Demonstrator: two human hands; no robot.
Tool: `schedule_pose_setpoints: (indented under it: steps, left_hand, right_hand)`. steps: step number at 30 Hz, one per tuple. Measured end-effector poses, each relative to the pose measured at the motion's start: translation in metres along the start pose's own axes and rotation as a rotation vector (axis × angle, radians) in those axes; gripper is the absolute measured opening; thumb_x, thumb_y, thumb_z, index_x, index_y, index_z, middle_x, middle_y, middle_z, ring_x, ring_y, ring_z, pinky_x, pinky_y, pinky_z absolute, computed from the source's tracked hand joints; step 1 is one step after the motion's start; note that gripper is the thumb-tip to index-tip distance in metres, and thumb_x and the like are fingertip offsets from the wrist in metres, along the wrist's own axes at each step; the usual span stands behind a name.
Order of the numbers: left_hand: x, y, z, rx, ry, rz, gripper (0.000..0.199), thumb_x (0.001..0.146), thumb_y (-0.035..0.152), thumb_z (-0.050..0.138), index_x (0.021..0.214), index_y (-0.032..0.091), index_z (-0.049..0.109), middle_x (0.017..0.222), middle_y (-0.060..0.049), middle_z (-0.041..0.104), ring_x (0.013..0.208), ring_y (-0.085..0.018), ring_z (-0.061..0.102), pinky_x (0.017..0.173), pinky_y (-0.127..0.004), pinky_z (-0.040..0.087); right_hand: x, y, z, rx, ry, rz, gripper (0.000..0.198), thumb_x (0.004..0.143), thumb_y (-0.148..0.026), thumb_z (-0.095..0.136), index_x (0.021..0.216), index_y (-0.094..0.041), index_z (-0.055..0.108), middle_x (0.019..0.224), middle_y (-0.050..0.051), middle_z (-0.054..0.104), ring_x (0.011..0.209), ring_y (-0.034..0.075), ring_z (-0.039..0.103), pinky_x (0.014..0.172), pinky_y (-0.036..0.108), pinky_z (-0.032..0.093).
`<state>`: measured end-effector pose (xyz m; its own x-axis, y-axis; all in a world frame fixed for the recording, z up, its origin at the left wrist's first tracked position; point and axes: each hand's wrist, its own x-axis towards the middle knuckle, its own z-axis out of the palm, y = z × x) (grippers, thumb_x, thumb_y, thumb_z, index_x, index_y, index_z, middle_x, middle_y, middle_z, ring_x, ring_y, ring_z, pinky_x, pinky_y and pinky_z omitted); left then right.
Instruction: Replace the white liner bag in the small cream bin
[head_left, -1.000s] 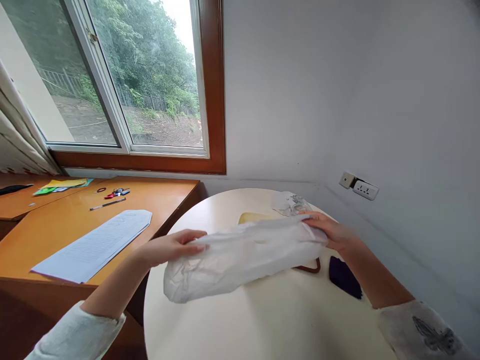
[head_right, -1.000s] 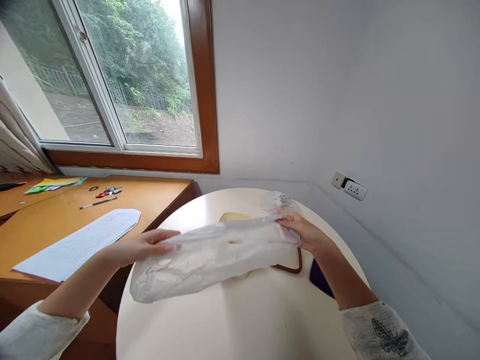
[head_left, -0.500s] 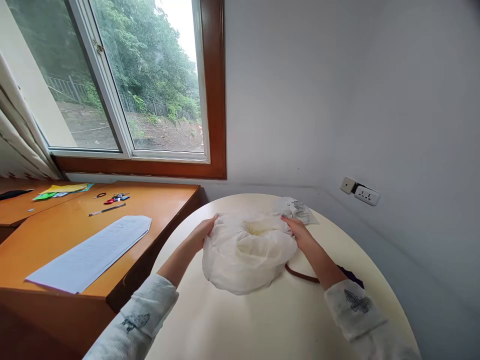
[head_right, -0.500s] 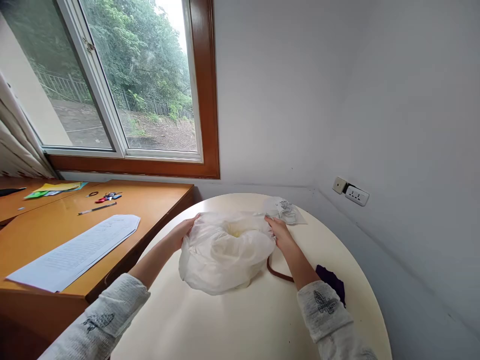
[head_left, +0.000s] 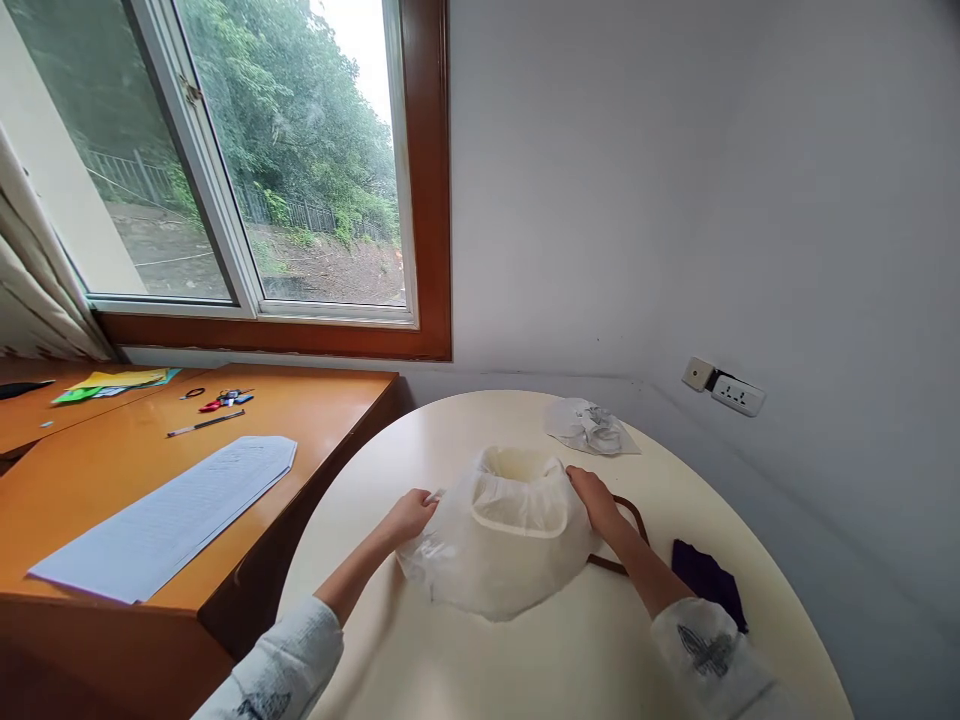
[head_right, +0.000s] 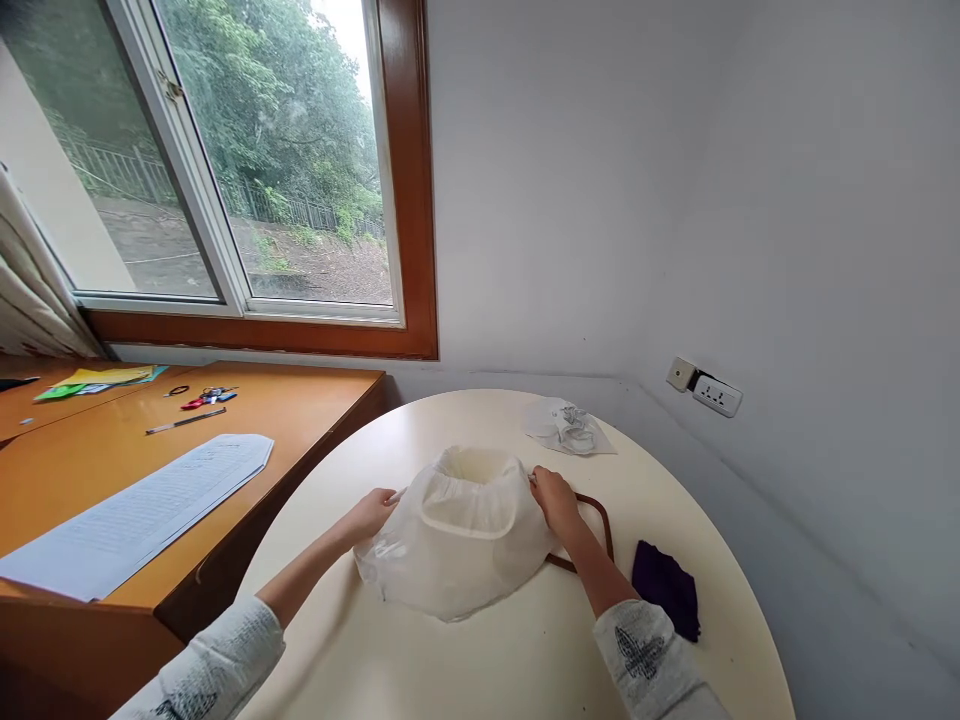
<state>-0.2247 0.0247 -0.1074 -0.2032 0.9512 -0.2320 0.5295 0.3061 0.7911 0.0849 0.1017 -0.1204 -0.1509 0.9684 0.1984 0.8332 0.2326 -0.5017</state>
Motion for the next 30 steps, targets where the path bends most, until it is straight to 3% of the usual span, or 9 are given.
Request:
schedule_pose_setpoints:
  steps: [3, 7, 10, 14, 18, 22, 24, 27, 30]
  left_hand:
    - [-0.005, 0.006, -0.016, 0.052, 0.088, 0.103, 0.040, 0.066, 0.042, 0.059, 0.095, 0.014, 0.060, 0.090, -0.012, 0.066, 0.090, -0.029, 0.061, 0.076, -0.037, 0.046]
    - [-0.027, 0.025, -0.032, -0.021, 0.110, 0.355, 0.060, 0.078, 0.048, 0.049, 0.130, 0.022, 0.036, 0.137, -0.009, 0.041, 0.126, -0.021, 0.039, 0.104, -0.034, 0.031]
    - [-0.044, 0.039, -0.028, -0.241, -0.115, 0.577, 0.075, 0.078, 0.051, 0.054, 0.139, 0.030, 0.017, 0.149, -0.006, 0.017, 0.137, -0.021, 0.013, 0.110, -0.038, 0.017]
    - [-0.051, 0.051, -0.005, -0.444, -0.336, 0.637, 0.116, 0.056, 0.062, 0.070, 0.141, 0.034, -0.004, 0.151, -0.010, 0.000, 0.138, -0.027, -0.005, 0.110, -0.048, 0.006]
    - [-0.054, 0.056, 0.019, -0.581, -0.434, 0.616, 0.130, 0.050, 0.055, 0.076, 0.137, 0.036, -0.019, 0.150, -0.015, 0.003, 0.136, -0.033, 0.011, 0.105, -0.051, 0.021]
    - [-0.062, 0.057, 0.037, -0.674, -0.417, 0.589, 0.129, 0.057, 0.041, 0.078, 0.134, 0.035, -0.026, 0.144, -0.014, 0.025, 0.128, -0.030, 0.034, 0.101, -0.046, 0.032]
    - [-0.064, 0.054, 0.044, -0.692, -0.391, 0.567, 0.129, 0.060, 0.036, 0.078, 0.132, 0.037, -0.028, 0.144, -0.013, 0.025, 0.127, -0.029, 0.035, 0.098, -0.045, 0.037]
    - [-0.060, 0.044, 0.053, -0.663, -0.358, 0.560, 0.129, 0.060, 0.034, 0.078, 0.132, 0.036, -0.029, 0.146, -0.013, 0.020, 0.129, -0.028, 0.032, 0.099, -0.045, 0.036]
    - [-0.053, 0.033, 0.060, -0.603, -0.306, 0.608, 0.131, 0.057, 0.037, 0.079, 0.135, 0.032, -0.026, 0.147, -0.013, 0.018, 0.131, -0.028, 0.028, 0.105, -0.046, 0.027]
  right_hand:
    - [-0.003, 0.003, -0.010, 0.036, 0.019, -0.029, 0.026, 0.074, -0.022, 0.052, 0.100, -0.021, 0.057, 0.084, 0.006, 0.062, 0.079, 0.021, 0.058, 0.066, 0.029, 0.041]
    - [-0.011, 0.000, -0.032, 0.271, 0.192, -0.017, 0.045, 0.079, -0.036, 0.050, 0.121, -0.022, 0.044, 0.111, 0.010, 0.055, 0.104, 0.023, 0.052, 0.088, 0.040, 0.040]
    - [-0.029, -0.012, -0.045, 0.769, 0.186, -0.048, 0.054, 0.080, -0.051, 0.048, 0.127, -0.025, 0.038, 0.121, 0.012, 0.051, 0.116, 0.023, 0.047, 0.096, 0.041, 0.037]
    - [-0.058, -0.033, -0.042, 1.082, -0.067, -0.219, 0.105, 0.060, -0.071, 0.058, 0.140, -0.035, 0.000, 0.149, 0.011, 0.013, 0.136, 0.025, 0.015, 0.105, 0.046, 0.023]
    - [-0.075, -0.047, -0.024, 1.028, -0.172, -0.257, 0.129, 0.051, -0.061, 0.073, 0.138, -0.034, -0.017, 0.150, 0.011, -0.004, 0.137, 0.025, 0.002, 0.107, 0.047, 0.018]
    - [-0.080, -0.056, -0.008, 1.037, -0.167, -0.196, 0.128, 0.055, -0.047, 0.077, 0.137, -0.033, -0.020, 0.150, 0.011, 0.001, 0.136, 0.025, 0.016, 0.105, 0.044, 0.027]
    - [-0.080, -0.059, 0.000, 1.044, -0.140, -0.161, 0.127, 0.055, -0.041, 0.079, 0.138, -0.033, -0.017, 0.149, 0.011, 0.003, 0.134, 0.026, 0.022, 0.102, 0.042, 0.034]
    - [-0.081, -0.061, 0.009, 1.052, -0.127, -0.137, 0.128, 0.052, -0.036, 0.080, 0.138, -0.033, -0.015, 0.148, 0.012, 0.007, 0.131, 0.028, 0.027, 0.093, 0.042, 0.044]
    - [-0.082, -0.059, 0.017, 0.997, -0.105, -0.132, 0.128, 0.050, -0.031, 0.081, 0.139, -0.035, -0.012, 0.147, 0.011, 0.015, 0.130, 0.028, 0.028, 0.095, 0.044, 0.041]
